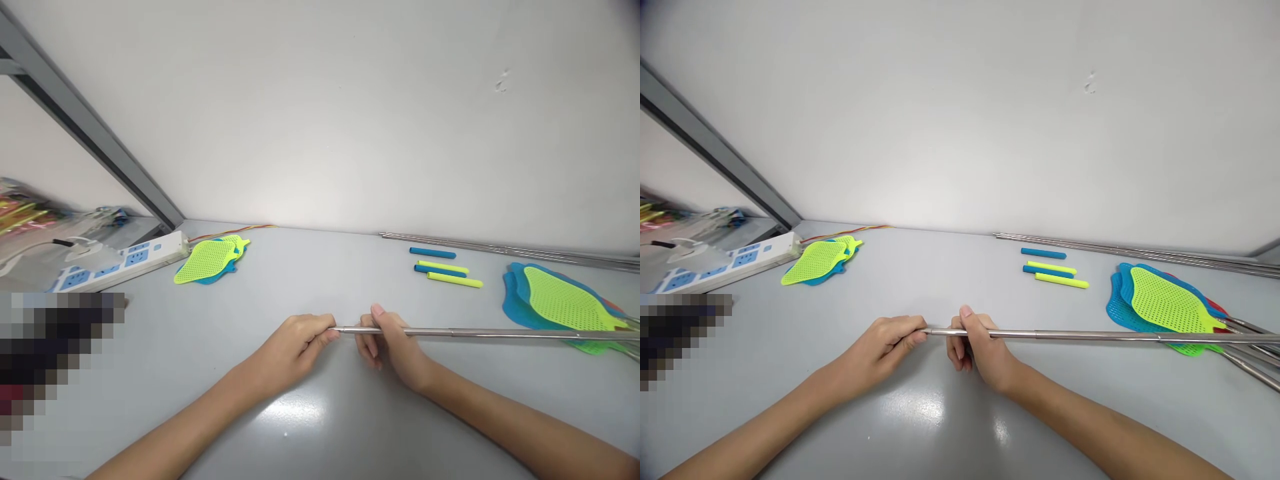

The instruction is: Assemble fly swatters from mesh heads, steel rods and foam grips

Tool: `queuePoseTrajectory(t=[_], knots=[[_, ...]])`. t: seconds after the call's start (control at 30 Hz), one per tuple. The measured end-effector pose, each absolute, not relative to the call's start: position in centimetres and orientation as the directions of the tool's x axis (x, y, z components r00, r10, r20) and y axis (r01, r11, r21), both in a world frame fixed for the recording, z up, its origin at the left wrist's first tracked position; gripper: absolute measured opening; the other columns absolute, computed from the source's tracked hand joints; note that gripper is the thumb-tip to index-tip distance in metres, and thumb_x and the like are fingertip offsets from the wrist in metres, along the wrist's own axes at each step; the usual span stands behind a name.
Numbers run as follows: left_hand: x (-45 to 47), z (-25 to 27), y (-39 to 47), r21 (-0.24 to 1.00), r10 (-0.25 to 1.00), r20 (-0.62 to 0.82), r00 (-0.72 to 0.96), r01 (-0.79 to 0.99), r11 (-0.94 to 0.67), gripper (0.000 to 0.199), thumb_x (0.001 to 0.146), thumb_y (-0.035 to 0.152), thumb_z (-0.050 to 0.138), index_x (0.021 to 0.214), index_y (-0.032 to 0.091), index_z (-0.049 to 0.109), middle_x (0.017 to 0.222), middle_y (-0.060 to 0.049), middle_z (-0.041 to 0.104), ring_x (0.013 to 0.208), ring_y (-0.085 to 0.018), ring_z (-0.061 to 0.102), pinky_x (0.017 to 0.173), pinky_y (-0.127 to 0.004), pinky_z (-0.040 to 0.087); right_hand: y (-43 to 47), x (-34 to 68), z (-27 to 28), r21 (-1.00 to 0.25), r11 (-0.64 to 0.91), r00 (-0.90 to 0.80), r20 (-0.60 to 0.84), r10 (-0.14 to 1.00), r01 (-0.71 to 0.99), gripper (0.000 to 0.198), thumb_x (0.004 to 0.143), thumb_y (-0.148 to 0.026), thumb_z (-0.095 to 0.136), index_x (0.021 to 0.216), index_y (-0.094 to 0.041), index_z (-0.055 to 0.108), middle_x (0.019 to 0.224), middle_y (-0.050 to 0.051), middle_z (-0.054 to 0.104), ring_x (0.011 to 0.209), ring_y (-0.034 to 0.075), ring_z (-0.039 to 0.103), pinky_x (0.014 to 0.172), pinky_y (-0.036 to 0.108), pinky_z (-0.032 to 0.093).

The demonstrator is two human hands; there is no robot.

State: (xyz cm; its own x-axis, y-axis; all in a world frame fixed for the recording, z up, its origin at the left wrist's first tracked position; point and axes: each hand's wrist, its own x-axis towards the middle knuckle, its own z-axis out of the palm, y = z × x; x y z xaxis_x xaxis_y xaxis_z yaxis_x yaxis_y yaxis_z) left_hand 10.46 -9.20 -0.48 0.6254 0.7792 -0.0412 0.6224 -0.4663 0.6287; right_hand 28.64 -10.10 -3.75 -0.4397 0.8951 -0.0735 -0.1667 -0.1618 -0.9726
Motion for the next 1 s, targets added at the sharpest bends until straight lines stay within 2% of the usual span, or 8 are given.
queuePoseTrajectory(t=[0.7, 1.0], knots=[[10.83, -0.6, -9.74, 0.589, 0.775, -0.023, 0.631, 0.635, -0.5, 0.028, 0.089, 0.028, 0.027, 0.065, 0.018, 0.038, 0.055, 0.005, 0.034, 0.051, -0.009, 0.034, 0.054, -0.021, 0.029, -10.45, 28.4, -3.72, -0.979, -0.14, -0.447, -0.059, 0.892, -0.149, 0.051, 0.087, -0.044, 0.019, 0.047, -0.017, 0.036, 0.042, -0.003, 0.04, 0.039, 0.008, 0.036, 0.043, 0.022, 0.029], [10.65, -0.3, -9.79, 0.523, 0.778, -0.03, 0.627, 0.673, -0.523, 0.028, 0.089, 0.03, 0.027, 0.068, 0.018, 0.042, 0.056, 0.004, 0.039, 0.053, -0.01, 0.038, 0.054, -0.022, 0.031, -9.98, 28.26, -3.65, -0.957, -0.228, -0.431, -0.131, 0.893, -0.181, 0.054, 0.085, -0.046, 0.024, 0.042, -0.017, 0.039, 0.04, -0.002, 0.039, 0.036, 0.007, 0.036, 0.038, 0.02, 0.028]])
